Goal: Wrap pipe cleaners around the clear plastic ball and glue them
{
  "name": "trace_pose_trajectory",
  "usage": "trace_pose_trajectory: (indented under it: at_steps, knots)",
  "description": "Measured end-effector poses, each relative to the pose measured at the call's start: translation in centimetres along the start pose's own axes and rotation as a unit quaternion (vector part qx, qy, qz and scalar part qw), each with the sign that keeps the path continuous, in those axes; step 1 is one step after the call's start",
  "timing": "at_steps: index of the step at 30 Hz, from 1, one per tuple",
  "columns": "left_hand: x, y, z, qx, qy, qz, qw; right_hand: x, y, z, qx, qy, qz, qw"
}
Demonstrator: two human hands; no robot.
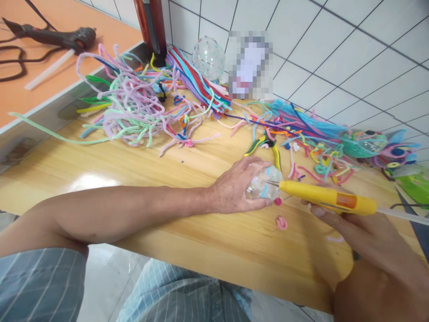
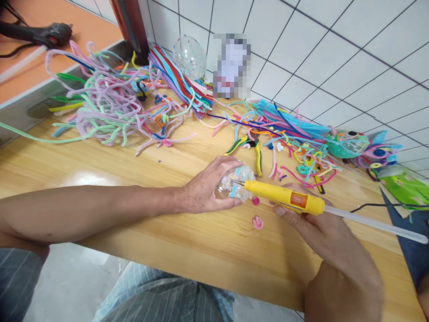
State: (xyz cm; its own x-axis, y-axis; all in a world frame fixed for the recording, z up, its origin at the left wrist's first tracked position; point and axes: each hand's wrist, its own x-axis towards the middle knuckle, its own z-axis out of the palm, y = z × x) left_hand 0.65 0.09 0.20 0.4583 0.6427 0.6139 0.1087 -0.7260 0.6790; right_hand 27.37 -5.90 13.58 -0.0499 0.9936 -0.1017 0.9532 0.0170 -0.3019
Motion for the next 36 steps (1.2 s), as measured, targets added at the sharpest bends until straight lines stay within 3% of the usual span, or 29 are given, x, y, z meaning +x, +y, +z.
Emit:
trace_pose_trajectory:
  at_steps: [18, 29, 36]
  knots:
    - [0.1, 0.1, -0.1, 0.009, 0.009, 0.008, 1.000, -0.1, 0.5, -0.1, 0.037, -0.017, 0.015, 0.999]
    - [0.0, 0.2, -0.1, 0.005, 0.004, -0.002, 1.000, 0.3, -0.5, -0.4, 0.050, -0.004, -0.059, 0.997]
    - [0.0, 0.1, -0.1, 0.004, 0.003, -0.001, 1.000, 0.0, -0.1, -0.1, 0.007, 0.013, -0.007, 1.000]
